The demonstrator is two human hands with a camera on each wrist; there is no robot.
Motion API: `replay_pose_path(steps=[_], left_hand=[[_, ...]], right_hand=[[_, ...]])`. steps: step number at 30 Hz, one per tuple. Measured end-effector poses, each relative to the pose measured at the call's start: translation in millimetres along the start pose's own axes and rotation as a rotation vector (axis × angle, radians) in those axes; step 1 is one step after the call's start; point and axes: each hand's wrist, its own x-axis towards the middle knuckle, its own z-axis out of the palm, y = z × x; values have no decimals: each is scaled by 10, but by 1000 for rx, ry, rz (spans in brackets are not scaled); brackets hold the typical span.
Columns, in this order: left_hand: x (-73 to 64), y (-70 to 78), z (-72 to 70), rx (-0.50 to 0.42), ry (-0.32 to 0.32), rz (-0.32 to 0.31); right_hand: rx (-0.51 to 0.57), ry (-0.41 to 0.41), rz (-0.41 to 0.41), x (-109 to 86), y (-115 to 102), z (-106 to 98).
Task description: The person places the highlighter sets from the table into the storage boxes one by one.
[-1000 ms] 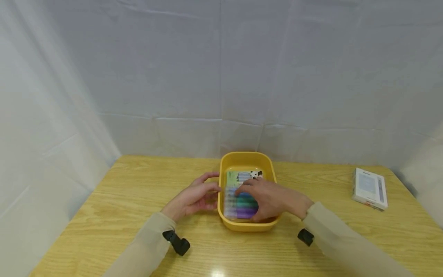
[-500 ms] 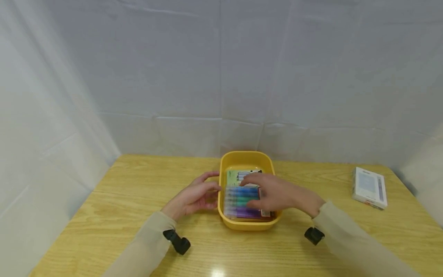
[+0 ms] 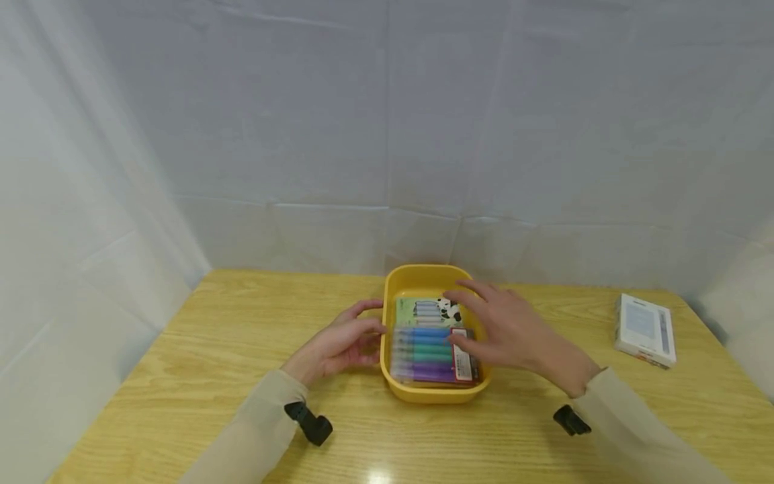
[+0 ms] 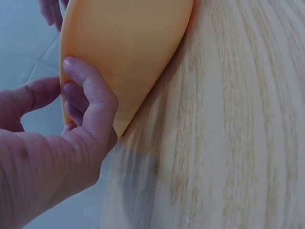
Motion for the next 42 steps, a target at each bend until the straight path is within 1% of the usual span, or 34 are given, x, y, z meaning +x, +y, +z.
replay_pose_path(steps=[3,9,14,21,26,32,37,42], left_hand=[[-2,-3,1,1,0,-1],[-5,-7,-6,8,-3,2],[1,-8,-9,15,3,0],[13,-10,-12,31,17,-3],[21,-10,-14,32,16,-2],[15,-11,-13,35,15,1],[12,-14,-14,34,9,2],[16,-15,0,29,7,4]], right_hand=[[-46,18,44,-47,42,-21],[-103,22,125,-146,146,-72],[-152,33,172,-229,238,-82],[-193,21,226,-341,338,-101],[-198,12,271,-415,401,-112],[-174,-17,343,-509,482,-140],[-164,-8,377,-592,560,-174],[-143,9,410,-701,686,-166]])
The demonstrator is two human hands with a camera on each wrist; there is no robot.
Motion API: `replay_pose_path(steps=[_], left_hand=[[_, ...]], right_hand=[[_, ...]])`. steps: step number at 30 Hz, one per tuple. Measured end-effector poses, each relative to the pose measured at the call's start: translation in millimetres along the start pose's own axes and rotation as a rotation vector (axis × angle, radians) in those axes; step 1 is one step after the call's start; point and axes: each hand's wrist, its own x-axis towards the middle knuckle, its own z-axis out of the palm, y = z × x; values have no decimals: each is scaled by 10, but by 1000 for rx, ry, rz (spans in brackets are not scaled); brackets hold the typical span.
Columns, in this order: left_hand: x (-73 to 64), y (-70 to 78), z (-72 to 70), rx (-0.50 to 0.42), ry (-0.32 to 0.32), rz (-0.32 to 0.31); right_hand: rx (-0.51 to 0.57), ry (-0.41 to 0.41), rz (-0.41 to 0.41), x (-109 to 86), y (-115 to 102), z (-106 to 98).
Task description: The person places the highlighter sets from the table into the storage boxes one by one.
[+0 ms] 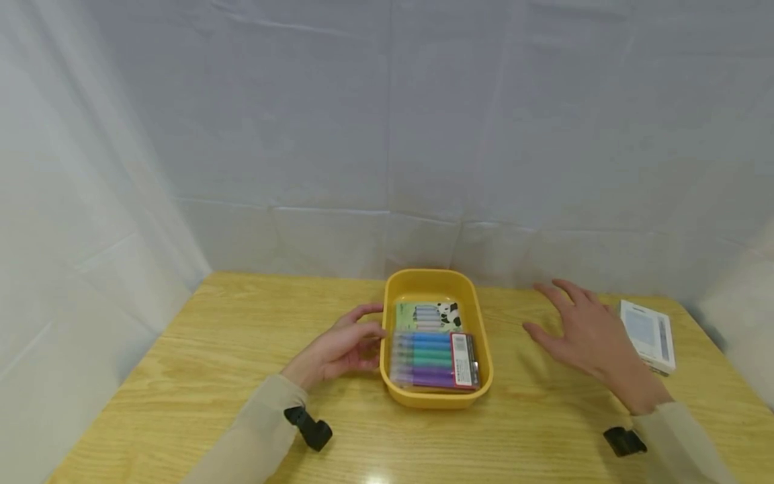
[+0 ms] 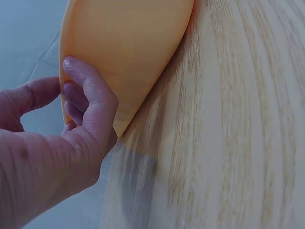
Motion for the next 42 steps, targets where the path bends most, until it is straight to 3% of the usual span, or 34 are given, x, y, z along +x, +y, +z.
replay_pose_path(steps=[12,19,30,34,42], left_hand=[[4,-12,26,-4,-10,9],[5,-15,18,2,-5,4],[7,-14,4,-9,-6,7],[7,-9,-5,-8,-1,8],[15,-10,2,-15,8,7]], right_hand=[[26,35,100,-138,309,33],[28,12,160,-207,469,22],[-26,51,163,-289,705,101],[-12,1,195,-288,772,102],[-14,-224,302,-288,1057,97]])
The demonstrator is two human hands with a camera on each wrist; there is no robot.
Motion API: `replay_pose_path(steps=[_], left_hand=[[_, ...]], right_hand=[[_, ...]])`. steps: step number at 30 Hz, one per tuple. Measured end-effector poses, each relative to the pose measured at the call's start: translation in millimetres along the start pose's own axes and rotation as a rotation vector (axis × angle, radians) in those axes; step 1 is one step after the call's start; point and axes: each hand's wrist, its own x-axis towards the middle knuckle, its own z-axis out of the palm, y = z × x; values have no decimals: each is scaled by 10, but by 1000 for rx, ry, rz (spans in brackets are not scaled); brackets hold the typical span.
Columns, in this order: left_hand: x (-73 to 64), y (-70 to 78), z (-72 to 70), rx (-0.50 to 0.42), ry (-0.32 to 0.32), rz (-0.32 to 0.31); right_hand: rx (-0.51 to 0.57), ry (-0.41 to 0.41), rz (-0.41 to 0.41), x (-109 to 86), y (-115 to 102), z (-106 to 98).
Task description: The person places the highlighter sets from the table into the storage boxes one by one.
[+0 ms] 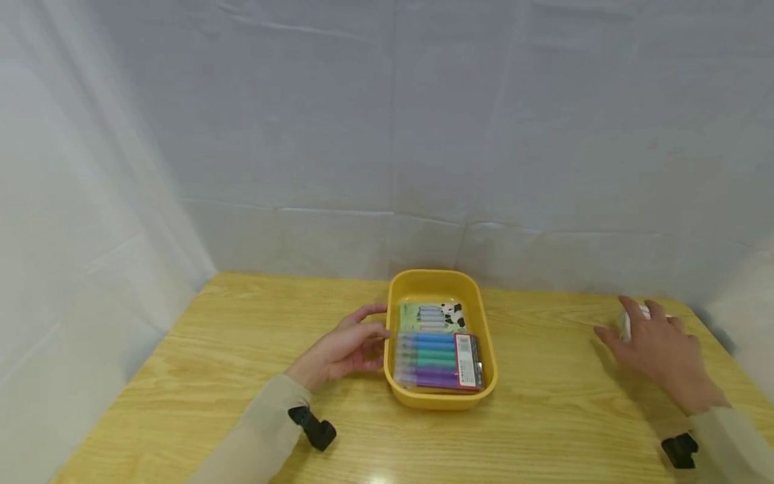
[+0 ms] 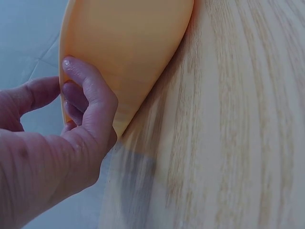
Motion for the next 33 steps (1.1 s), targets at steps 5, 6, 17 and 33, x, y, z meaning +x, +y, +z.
replay_pose_path(steps=[5,6,17,33], left_hand=[[10,-1,6,-9,5,1],[14,0,11,-14,1,2],[17,8,38,-11,-1,1],[21,-5,31,-26,-17,-4]], right_hand=[[-27,-66,66,46,196,34],[-34,-72,81,45,227,39],[0,-191,124,55,394,52],[23,-90,19,28,364,41]])
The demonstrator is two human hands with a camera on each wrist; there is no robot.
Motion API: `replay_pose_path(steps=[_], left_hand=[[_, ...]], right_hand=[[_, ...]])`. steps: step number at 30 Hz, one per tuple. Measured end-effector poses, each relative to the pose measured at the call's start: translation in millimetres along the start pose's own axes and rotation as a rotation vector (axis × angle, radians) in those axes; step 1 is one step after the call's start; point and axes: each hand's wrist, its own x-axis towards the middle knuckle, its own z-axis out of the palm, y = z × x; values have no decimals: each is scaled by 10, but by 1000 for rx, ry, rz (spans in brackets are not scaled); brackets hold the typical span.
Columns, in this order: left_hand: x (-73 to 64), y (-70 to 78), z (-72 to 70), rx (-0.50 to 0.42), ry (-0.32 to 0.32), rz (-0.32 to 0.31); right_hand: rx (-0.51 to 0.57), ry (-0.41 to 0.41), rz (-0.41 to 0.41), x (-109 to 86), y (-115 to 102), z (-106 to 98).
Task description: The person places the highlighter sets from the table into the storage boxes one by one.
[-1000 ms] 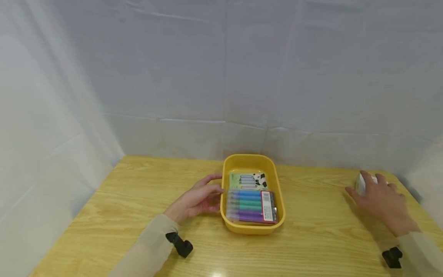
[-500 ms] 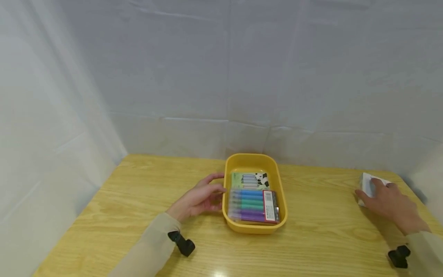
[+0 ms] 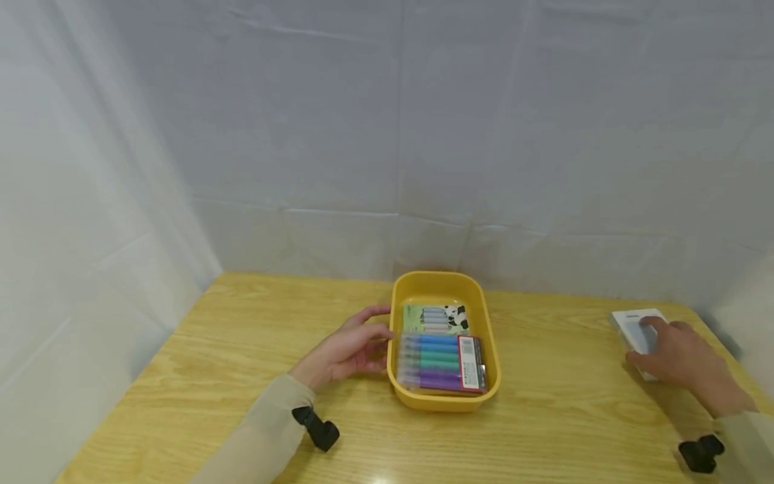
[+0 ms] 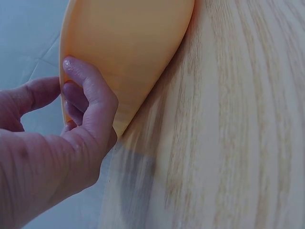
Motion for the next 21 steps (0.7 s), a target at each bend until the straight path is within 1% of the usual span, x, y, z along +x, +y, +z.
replay_pose_path(steps=[4,9,12,18,21], left_hand=[[6,0,-4,8,-1,2],[18,-2,-14,22,2,3],[12,-2,-18,28,7,3],[-4,0,-21,18,-7,2],[-4,4,-28,16,-7,5]], right_hand=[[-12,7,3,-20,-30,-19],[-22,54,28,-57,-64,-12],[-33,126,21,-99,-97,14],[-91,369,-76,-162,-182,94],[-109,426,-99,-169,-227,89]])
